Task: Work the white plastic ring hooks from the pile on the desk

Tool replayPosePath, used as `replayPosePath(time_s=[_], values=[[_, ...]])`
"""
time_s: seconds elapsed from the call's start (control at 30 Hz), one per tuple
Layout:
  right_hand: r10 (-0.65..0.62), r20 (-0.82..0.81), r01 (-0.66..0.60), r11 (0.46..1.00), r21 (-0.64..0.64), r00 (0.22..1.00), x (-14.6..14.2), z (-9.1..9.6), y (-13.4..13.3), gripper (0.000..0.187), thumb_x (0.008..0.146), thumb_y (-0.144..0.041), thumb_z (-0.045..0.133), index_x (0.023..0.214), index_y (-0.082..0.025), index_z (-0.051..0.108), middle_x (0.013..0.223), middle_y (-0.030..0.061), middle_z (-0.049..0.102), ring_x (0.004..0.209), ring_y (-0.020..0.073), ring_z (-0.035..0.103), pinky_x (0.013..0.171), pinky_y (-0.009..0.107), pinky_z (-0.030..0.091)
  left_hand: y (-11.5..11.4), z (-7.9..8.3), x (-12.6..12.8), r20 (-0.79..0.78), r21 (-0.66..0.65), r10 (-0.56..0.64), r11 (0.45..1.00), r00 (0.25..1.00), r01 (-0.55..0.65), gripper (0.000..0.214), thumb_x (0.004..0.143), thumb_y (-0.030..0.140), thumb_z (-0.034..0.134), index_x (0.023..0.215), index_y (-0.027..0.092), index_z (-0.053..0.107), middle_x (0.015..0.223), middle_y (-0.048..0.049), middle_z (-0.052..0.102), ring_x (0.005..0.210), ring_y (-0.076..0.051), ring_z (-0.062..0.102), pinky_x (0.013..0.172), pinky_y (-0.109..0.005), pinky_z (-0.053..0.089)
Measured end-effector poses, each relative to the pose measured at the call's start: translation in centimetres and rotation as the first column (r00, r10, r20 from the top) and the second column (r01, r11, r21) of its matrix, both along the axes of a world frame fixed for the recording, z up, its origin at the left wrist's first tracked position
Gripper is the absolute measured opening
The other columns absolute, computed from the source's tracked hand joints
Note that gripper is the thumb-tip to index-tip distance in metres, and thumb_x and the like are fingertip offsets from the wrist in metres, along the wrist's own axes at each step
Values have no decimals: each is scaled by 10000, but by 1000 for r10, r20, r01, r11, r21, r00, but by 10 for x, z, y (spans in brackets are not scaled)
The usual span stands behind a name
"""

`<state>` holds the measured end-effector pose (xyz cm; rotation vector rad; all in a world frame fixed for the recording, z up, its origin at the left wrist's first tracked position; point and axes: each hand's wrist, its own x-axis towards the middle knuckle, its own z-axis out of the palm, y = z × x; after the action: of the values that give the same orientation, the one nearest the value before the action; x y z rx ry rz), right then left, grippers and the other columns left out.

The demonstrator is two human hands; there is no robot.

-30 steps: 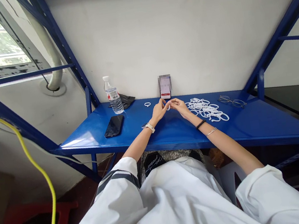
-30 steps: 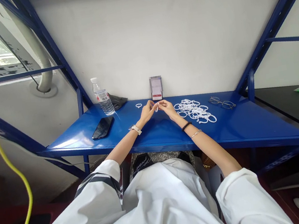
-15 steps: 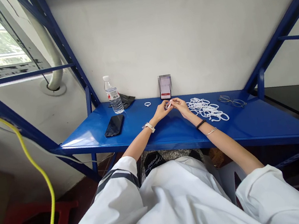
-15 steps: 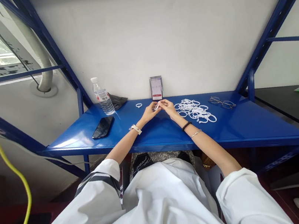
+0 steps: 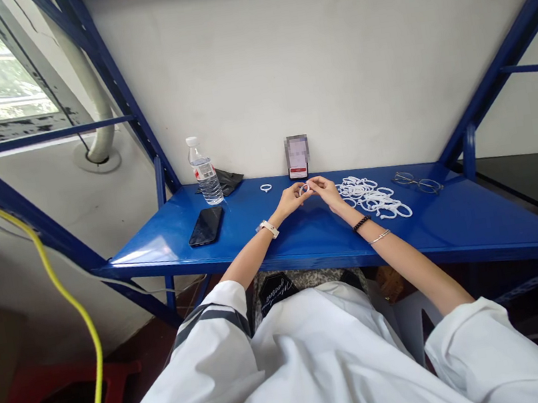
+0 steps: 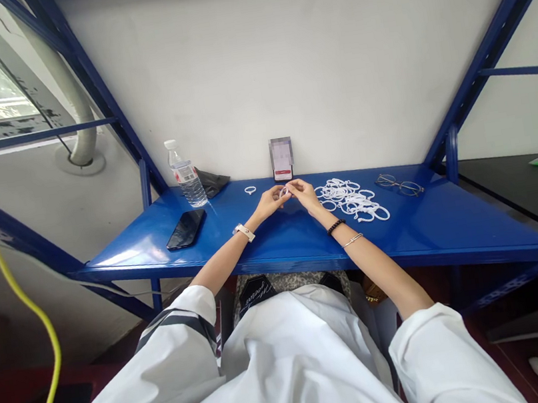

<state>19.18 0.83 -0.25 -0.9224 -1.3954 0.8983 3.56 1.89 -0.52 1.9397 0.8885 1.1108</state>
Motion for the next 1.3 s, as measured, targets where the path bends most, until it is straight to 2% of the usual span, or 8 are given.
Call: replayPosePath(time_s=[0.33,0.6,0.8,0.97,1.3], values=[[-34,127,20,994,107,991,5,-3,5,357,710,-545,674,798,-205,603,812,42,637,807,211,601,736,353,522,0,-1,-1,-52,115,98,989,994,-92,483,732,482,685,1054,128,617,667,25,591,589,-108,549,599,-219,433],[-72,162,49,989,142,984,7,-2,6,322,717,-523,665,752,-213,588,760,22,619,734,191,580,727,348,507,-3,1,0,-56,103,81,992,995,-75,476,736,496,675,1035,129,621,659,22,586,562,-100,525,577,-218,408],[-62,100,56,997,60,993,5,-2,3,366,690,-549,685,805,-208,619,800,35,659,759,194,610,691,321,515,-5,3,-1,-54,113,114,988,992,-107,474,741,512,669,1029,139,621,685,13,603,579,-104,536,574,-216,414],[-40,48,41,999,-27,998,4,-4,3,403,665,-544,712,860,-195,663,875,61,696,847,218,647,741,336,534,-3,2,-2,-62,130,113,986,992,-104,451,757,474,667,1054,140,606,692,19,602,593,-101,543,582,-209,420],[38,-88,-45,996,-80,995,6,-8,8,372,615,-448,787,860,-180,704,899,76,720,919,239,665,837,369,547,-1,1,-2,-46,122,96,988,994,-90,439,731,366,703,1093,151,575,758,20,613,601,-87,543,606,-207,438]])
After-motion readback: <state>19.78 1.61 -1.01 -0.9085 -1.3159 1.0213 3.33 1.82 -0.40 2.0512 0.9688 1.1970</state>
